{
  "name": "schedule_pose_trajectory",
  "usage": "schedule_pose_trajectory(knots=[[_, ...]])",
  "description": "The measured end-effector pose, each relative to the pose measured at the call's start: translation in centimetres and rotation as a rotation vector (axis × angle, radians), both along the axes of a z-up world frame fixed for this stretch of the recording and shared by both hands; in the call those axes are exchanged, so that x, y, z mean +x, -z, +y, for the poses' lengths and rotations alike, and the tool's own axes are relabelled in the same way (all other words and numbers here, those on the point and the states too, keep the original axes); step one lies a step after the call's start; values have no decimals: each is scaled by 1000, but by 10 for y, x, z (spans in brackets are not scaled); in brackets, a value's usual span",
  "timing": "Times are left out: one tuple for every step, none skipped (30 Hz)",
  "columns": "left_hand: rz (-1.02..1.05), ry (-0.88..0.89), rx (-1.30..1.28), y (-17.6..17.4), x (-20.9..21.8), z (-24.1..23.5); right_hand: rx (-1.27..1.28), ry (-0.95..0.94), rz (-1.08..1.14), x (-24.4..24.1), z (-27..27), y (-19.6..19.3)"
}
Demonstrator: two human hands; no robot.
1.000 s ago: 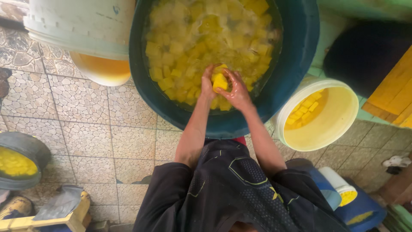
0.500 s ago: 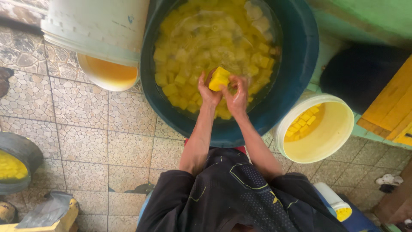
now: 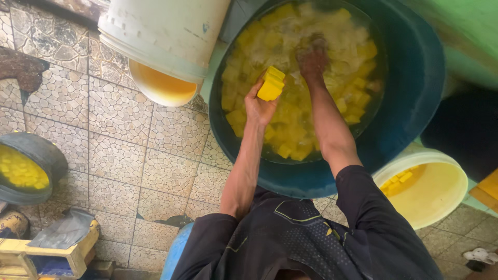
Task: The person repeatedly scoops yellow cubed fruit from a large basin of water and transfers it into a white bucket. The hands move the fruit in handfuls, rinsing it in the water before placing it into the bucket.
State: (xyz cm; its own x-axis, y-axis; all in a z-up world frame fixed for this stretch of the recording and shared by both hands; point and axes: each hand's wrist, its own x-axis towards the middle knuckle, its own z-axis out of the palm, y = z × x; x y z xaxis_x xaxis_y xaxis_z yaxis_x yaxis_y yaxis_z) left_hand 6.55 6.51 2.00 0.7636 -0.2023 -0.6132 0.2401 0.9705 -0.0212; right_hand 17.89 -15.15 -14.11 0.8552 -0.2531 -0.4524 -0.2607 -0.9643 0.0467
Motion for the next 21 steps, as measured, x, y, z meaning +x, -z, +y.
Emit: schedule_pose_trajectory(knots=[[43,-13,-24,-4,4,3,-13,-2,-45,1,3,3],[86,-25,-48,-8,8,3,-26,-4,-90,1,6,4],[125,-39,-73,-9,13,3,-39,-6,-139,1,8,6],[49,-28,-79,-10,14,5,-52,-8,-187,2,10,7],[-30,-18,-86,-10,14,7,-66,-11,-238,4,12,8],[-109,-8,-93,-8,15,8,-46,-9,-224,6,15,8],[-58,-3,-90,-6,14,8,-30,-4,-206,4,15,7],[-7,3,-86,-2,12,10,-14,1,-188,0,16,6],[48,11,-86,1,8,10,-1,9,-165,-8,15,3],[30,10,-91,3,3,11,12,18,-142,-18,13,-2],[-2,8,-96,4,3,11,24,24,-133,-22,12,-9],[-34,6,-101,4,2,10,236,70,-266,-30,9,-18],[-62,19,-75,3,0,10,450,112,-395,-41,7,-30],[-89,32,-49,1,-2,8,665,152,-522,-50,6,-42],[-122,49,-22,-1,-2,6,868,321,-498,-57,5,-56],[-153,67,24,-5,-2,3,1090,529,-432,-64,3,-73],[-184,86,68,-9,-3,-1,1335,785,-355,-73,-1,-93],[-216,105,112,-14,-3,-7,1501,954,-307,-82,-5,-114],[-207,114,133,-19,-6,-12,1587,994,-297,-94,-7,-137],[-199,122,155,-24,-7,-18,1660,1018,-290,-107,-8,-161],[-191,129,179,-29,-8,-25,1709,998,-297,-119,-9,-186]])
